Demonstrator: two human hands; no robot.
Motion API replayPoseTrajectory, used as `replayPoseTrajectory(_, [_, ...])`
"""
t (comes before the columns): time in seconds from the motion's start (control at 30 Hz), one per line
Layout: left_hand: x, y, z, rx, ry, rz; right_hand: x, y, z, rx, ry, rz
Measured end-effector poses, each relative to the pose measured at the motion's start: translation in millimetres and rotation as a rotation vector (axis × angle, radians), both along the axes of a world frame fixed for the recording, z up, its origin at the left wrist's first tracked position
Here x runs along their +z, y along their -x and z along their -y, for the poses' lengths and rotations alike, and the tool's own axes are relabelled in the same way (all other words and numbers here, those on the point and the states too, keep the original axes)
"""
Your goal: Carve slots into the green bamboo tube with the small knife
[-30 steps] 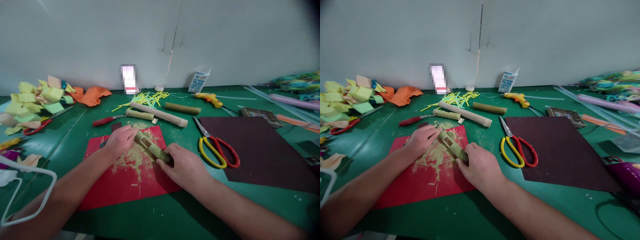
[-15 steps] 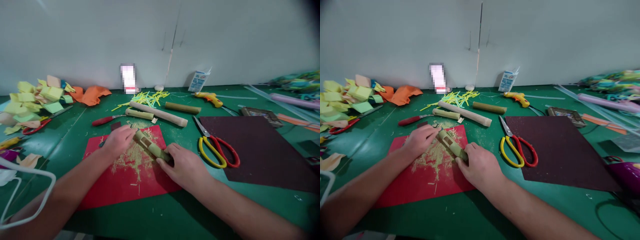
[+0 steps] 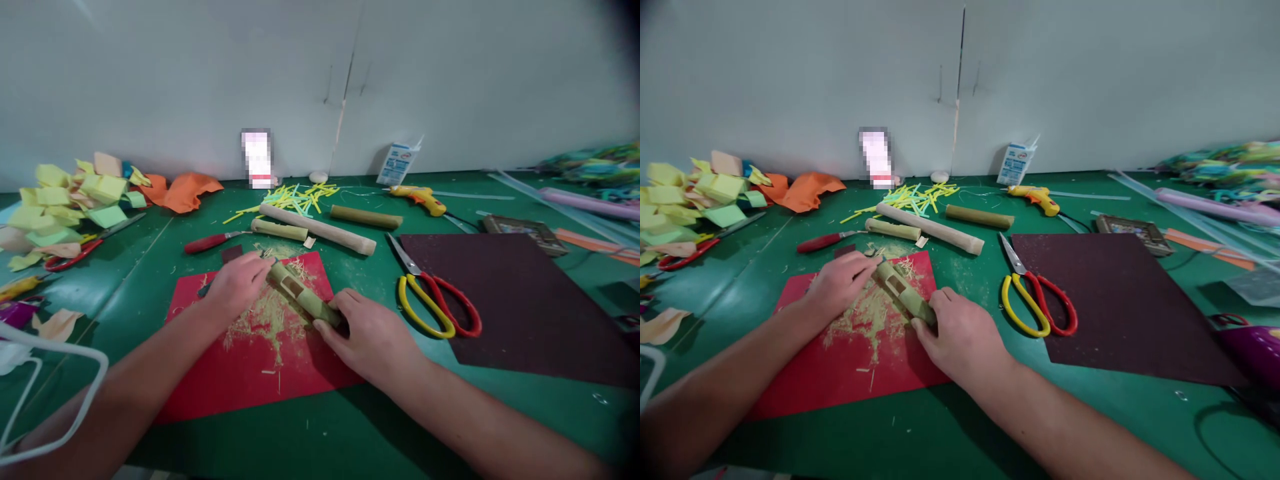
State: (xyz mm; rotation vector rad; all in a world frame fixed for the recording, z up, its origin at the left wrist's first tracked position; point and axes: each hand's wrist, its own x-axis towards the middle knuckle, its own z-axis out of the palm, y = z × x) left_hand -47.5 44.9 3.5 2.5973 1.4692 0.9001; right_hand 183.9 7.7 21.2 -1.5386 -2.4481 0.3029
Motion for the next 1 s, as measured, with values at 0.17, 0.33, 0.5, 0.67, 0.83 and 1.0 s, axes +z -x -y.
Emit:
replayPoseTrajectory(0.17, [-3.1,-4.8,1.9,-0.127,0.035,-0.036,-2.3,0.7,-0.7,0.0,0.0,0.0])
replayPoseTrajectory(0.33, [1.0,-5.3,3.2,-0.126,0.009,0.079,-2.6,1.5,-0.9,0.001,0.013,0.013])
replayPoseTrajectory(0.5, [7.8,-3.1,2.9,0.1,0.121,0.362,-2.4,0.1,-1.4,-0.004,0.026,0.002])
replayPoseTrajectory(0.67, [10.9,-3.5,1.4,0.182,0.596,0.975,-1.9,-1.3,-1.0,0.005,0.044,-0.019])
replayPoseTrajectory(0.83, [14.7,-4.8,1.0,0.136,0.75,1.138,-2.1,-1.4,-0.8,-0.004,0.035,-0.02])
replayPoseTrajectory(1.0, [16.4,-3.9,2.0,0.15,0.747,1.147,-2.7,-2.1,-2.5,0.001,0.054,-0.029])
